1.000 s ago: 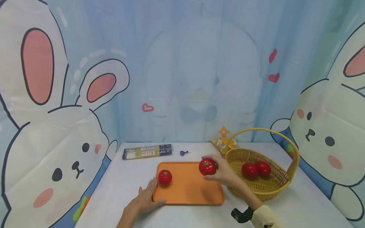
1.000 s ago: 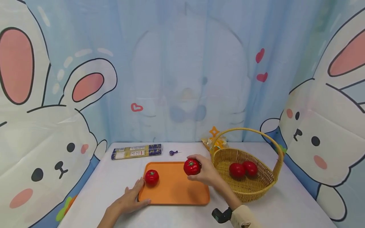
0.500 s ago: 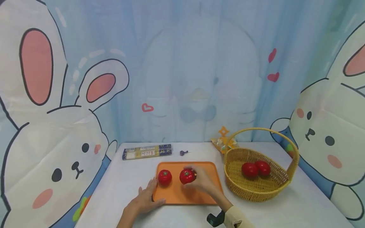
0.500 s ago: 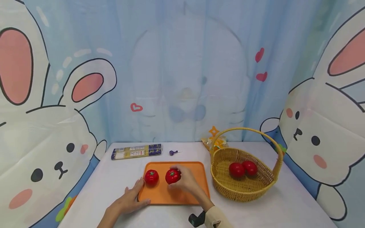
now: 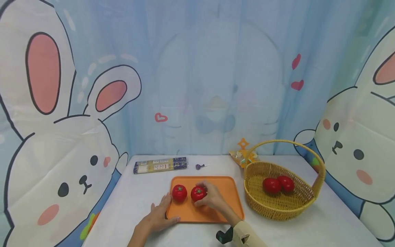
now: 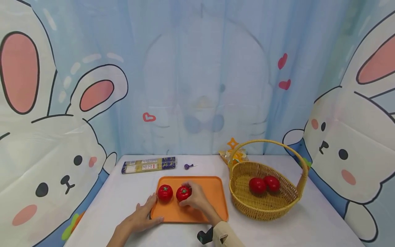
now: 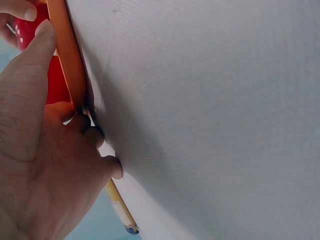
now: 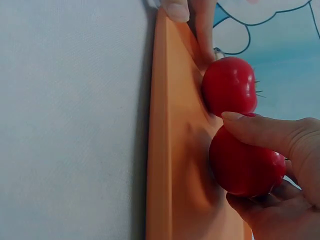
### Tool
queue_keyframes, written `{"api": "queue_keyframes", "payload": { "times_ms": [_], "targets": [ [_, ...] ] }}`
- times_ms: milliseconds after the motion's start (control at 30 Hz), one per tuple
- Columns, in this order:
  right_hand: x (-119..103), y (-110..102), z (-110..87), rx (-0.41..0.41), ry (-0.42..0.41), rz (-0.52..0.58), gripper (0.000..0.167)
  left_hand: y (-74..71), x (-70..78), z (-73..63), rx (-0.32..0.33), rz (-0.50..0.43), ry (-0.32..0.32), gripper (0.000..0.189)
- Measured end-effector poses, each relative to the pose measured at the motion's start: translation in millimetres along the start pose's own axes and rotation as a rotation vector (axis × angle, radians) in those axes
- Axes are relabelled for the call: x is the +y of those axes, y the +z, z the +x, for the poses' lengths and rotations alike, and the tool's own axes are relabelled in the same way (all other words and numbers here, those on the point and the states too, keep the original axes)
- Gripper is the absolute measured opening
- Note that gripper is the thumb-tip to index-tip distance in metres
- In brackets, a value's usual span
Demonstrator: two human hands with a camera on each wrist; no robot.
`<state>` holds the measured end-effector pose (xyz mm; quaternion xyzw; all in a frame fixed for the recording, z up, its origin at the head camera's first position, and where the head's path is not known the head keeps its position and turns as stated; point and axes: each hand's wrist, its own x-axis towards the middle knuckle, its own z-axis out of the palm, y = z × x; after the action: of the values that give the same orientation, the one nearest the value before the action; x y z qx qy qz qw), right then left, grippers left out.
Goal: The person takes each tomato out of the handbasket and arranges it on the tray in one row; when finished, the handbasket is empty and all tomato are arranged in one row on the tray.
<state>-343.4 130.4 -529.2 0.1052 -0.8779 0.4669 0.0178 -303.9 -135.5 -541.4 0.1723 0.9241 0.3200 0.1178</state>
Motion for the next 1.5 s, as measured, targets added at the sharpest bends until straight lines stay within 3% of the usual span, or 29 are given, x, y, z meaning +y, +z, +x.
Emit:
{"api": "queue_keyframes", "payload": {
  "times_ms": [367, 1100, 1367, 1500],
  "targets": [
    [2, 6, 7.0, 0.004, 0.055, 0.023, 0.070, 1.9, -1.8, -1.4, 0.008, -0.029, 0.015, 0.107],
    [5, 6, 10.1, -0.006, 0.053, 0.038, 0.076, 0.9, -1.8, 1.5, 0.006, 0.003, 0.019, 0.105],
    [0, -7, 3.8, -0.003, 0.041, 0.081, 0.075, 0.1, -4.2, 2.1, 0.007, -0.020, 0.020, 0.110],
    [-17, -27, -5.6, 0.012, -0.027, 0.083, 0.072, -0.5, -2.4, 0.5, 0.003, -0.018, 0.013, 0.109]
  ]
}}
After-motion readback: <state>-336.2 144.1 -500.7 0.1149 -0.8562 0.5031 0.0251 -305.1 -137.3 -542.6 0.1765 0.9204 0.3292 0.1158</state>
